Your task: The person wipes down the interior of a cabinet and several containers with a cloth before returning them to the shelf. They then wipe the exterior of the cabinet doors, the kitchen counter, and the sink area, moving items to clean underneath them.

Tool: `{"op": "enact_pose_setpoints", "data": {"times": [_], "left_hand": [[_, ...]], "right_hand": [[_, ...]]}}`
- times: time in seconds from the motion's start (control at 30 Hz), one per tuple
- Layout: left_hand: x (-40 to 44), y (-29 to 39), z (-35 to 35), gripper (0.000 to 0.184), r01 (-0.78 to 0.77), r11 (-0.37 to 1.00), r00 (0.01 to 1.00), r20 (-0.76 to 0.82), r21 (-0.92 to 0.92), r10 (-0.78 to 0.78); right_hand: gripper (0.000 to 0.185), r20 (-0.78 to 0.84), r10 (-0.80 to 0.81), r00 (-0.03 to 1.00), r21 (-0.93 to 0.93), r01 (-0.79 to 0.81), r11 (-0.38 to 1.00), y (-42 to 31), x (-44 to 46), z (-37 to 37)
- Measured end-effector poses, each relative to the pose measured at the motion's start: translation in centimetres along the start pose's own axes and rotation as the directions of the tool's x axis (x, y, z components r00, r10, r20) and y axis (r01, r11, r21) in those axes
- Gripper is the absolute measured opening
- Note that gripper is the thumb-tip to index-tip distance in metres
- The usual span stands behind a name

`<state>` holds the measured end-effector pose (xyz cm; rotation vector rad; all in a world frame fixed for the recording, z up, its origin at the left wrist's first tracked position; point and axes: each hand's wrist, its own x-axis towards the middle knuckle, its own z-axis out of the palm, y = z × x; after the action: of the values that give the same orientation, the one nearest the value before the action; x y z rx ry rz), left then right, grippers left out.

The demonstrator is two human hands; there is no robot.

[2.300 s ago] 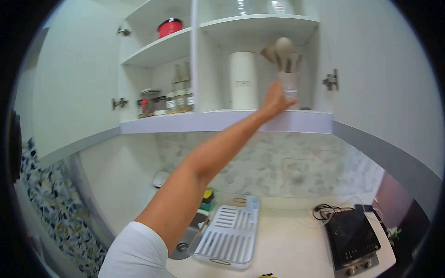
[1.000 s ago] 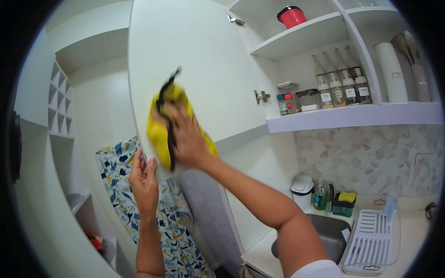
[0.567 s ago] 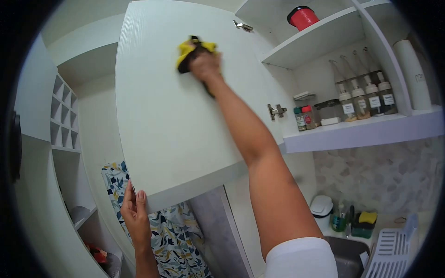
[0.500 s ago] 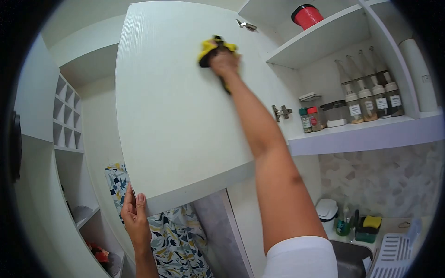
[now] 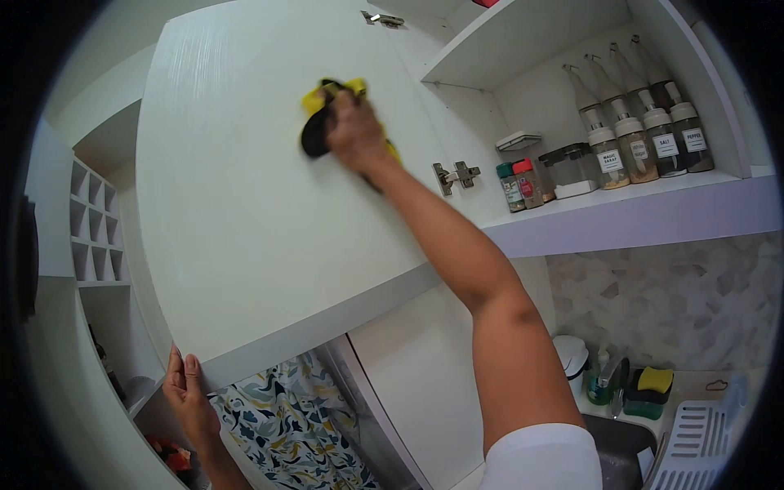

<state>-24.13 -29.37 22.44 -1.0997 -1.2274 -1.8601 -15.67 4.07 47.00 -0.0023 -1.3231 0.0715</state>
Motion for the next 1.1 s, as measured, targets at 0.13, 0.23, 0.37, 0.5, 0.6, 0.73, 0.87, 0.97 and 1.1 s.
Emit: {"op": "enact_pose_setpoints", "data": {"times": [0.13,0.23,0.37,0.5,0.6,0.73,0.87,0.97,1.1], "left_hand": [[-0.1,-0.3,-0.2,0.048,-0.021,1.000,0.999,-0.038,0.021,0.021],[0.0,-0.1,-0.5,0.048,-0.012,1.000,1.000,0.013,0.016,0.012],[0.6,-1.2,-0.8,0.049,0.026,0.999,1.000,0.005,-0.027,-0.026],[0.6,-1.2,-0.8,0.049,0.018,0.998,1.000,0.020,-0.054,-0.017],[0.4,-1.0,-0.4,0.049,0.025,1.000,1.000,-0.013,-0.016,-0.025],[0.3,-1.1,-0.4,0.050,0.057,0.994,0.998,0.003,-0.094,-0.057],[0.4,-1.1,-0.6,0.048,0.047,0.996,0.999,0.029,-0.071,-0.045],[0.5,-1.3,-0.8,0.048,0.063,0.993,0.997,0.040,-0.104,-0.059],[0.7,-1.7,-0.7,0.048,0.093,0.972,0.996,0.013,-0.217,-0.092]], "right_hand": [[0.050,-0.079,-0.025,0.997,-0.188,0.010,0.982,7.9,3.7,-1.5],[0.062,0.043,0.004,0.999,-0.246,0.007,0.969,7.8,1.0,-2.5],[0.069,0.023,-0.194,0.981,-0.045,0.195,0.980,6.2,-8.5,-2.8],[0.054,0.055,-0.137,0.989,-0.130,0.143,0.981,6.4,-7.9,-3.5],[0.049,-0.042,-0.182,0.982,-0.204,0.170,0.964,10.3,0.0,-1.3],[0.040,-0.083,-0.296,0.952,-0.374,0.245,0.894,7.1,7.8,1.2],[0.045,0.024,-0.545,0.838,-0.284,0.529,0.800,-1.6,9.5,6.5],[0.048,0.081,-0.575,0.814,-0.138,0.580,0.803,-10.5,4.9,7.2],[0.037,0.014,-0.744,0.668,0.154,0.734,0.662,-15.7,-6.3,5.1]]}}
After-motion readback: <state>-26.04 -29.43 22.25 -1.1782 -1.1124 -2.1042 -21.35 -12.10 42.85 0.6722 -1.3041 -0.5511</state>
